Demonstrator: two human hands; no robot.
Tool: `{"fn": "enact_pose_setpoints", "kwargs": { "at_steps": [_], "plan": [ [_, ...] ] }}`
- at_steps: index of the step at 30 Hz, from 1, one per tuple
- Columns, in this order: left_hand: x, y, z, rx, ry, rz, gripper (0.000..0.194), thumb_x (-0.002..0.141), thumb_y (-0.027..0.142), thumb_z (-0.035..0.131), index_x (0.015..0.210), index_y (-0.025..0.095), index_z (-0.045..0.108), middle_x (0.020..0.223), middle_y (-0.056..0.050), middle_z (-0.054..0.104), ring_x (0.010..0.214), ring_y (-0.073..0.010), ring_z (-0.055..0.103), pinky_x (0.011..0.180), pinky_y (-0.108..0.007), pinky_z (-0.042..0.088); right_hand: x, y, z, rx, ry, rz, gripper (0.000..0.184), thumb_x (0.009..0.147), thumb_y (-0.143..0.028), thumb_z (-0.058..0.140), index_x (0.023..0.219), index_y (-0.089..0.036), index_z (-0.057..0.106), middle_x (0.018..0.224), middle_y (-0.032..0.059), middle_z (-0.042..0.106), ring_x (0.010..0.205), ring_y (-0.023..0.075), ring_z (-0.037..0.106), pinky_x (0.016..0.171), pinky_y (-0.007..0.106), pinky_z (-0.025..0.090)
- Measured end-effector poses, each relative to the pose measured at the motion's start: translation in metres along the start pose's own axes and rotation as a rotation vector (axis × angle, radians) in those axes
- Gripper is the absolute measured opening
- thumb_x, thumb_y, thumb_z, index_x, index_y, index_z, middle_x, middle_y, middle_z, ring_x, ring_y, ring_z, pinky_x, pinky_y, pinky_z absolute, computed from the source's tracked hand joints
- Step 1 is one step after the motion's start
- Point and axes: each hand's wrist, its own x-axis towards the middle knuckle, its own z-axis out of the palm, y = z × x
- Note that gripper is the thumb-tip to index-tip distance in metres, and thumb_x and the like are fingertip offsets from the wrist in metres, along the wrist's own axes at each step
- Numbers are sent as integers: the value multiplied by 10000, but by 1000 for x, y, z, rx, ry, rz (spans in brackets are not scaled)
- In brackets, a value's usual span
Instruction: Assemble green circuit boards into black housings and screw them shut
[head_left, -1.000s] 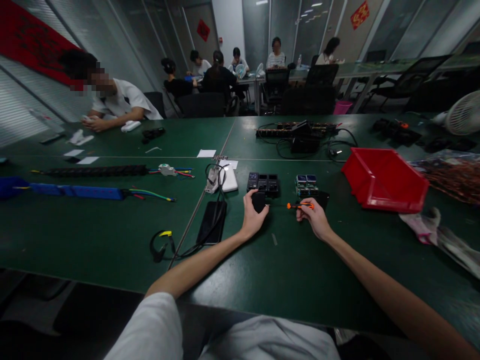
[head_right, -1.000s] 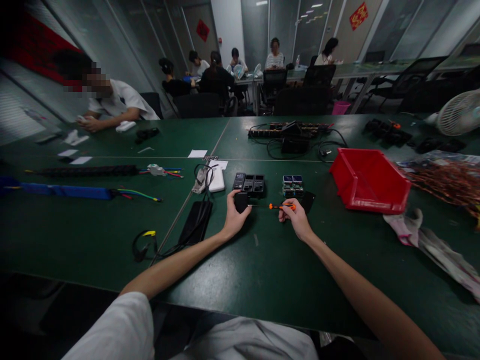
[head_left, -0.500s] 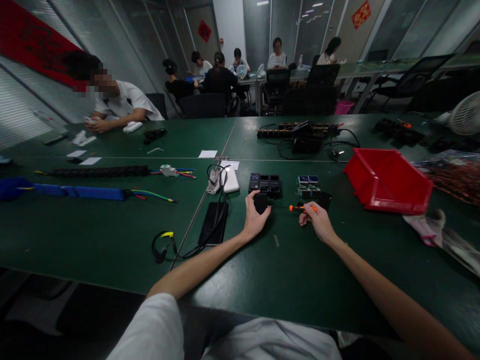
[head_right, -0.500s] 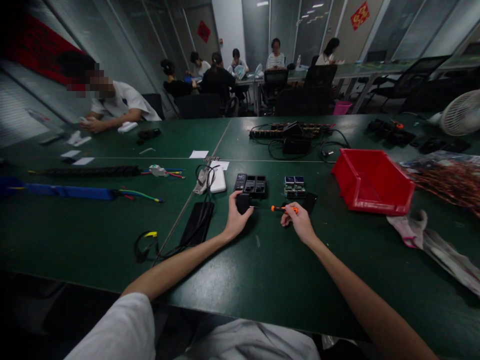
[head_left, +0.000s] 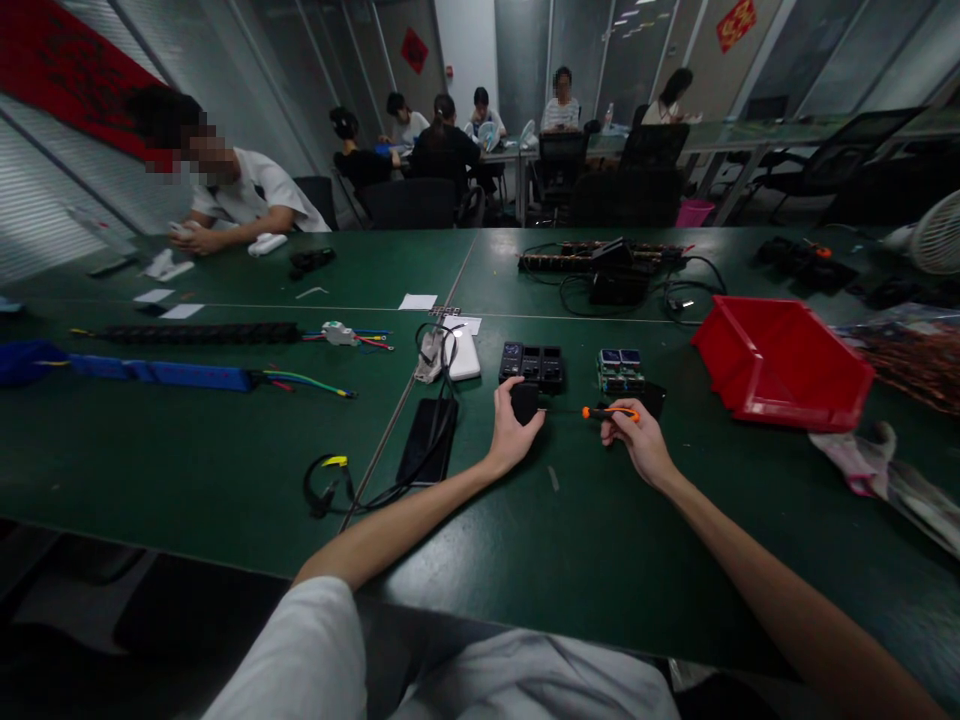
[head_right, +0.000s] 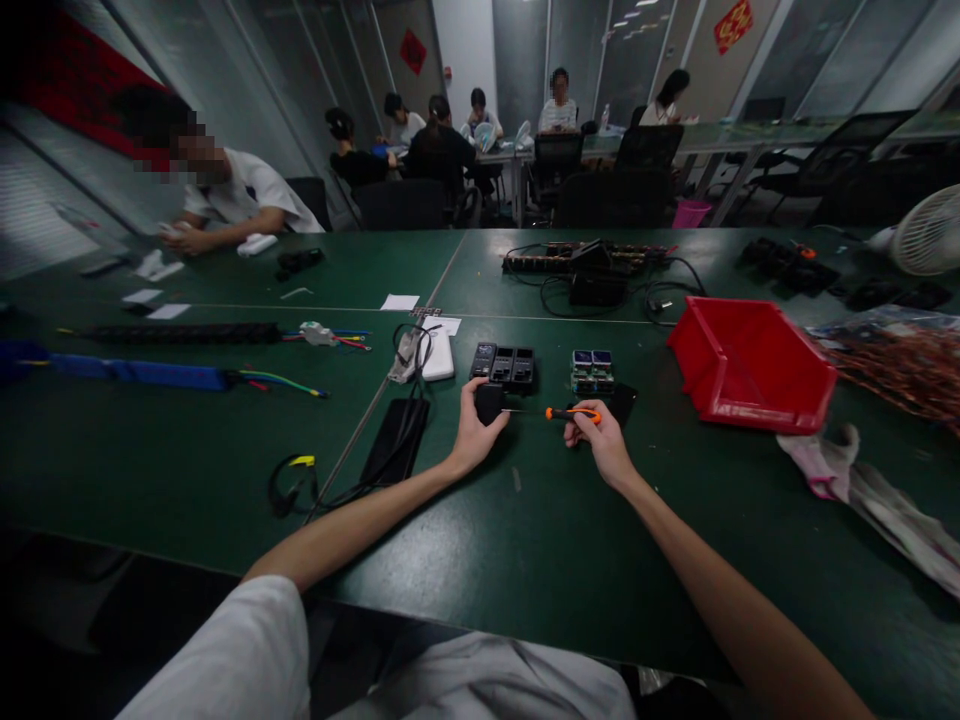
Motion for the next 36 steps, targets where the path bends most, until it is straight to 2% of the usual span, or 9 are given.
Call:
{"fn": "enact_pose_setpoints", "kwargs": {
  "at_steps": [7, 16, 28, 36],
  "plan": [
    [0, -1, 1, 8, 2, 5, 582, 749, 217, 643, 1271, 247, 387, 1218, -73, 444, 1150, -207, 461, 1032, -380, 352, 2, 4, -1, -18, -1, 12, 211, 882, -385, 527, 978, -198, 510, 618, -9, 624, 554, 148, 588, 543, 277, 452],
    [0, -1, 1, 11, -3, 12, 579, 751, 213, 640, 1270, 241, 384, 1245, -75, 435, 1190, -212, 435, 1054, -384, 329, -1, 1, -2, 14, -25, -25, 247, 830, -308, 591, 1033, -200, 499, 737, 12, 658, 616, 149, 608, 583, 279, 460],
    [1, 0, 1, -1, 4, 10, 569, 749, 212, 638, 1263, 241, 395, 1241, -73, 439, 1181, -210, 442, 1057, -382, 330, 0, 1, 0, -30, 5, -17, 251, 858, -401, 556, 997, -194, 527, 654, 5, 641, 588, 163, 611, 576, 297, 480],
    [0, 0, 2, 9, 8, 19, 568, 754, 210, 633, 1267, 242, 390, 1248, -74, 441, 1187, -210, 439, 1057, -385, 329, 0, 1, -1, -4, -15, -23, 255, 839, -341, 585, 1040, -201, 515, 775, 34, 669, 686, 169, 627, 618, 295, 480]
  ]
}}
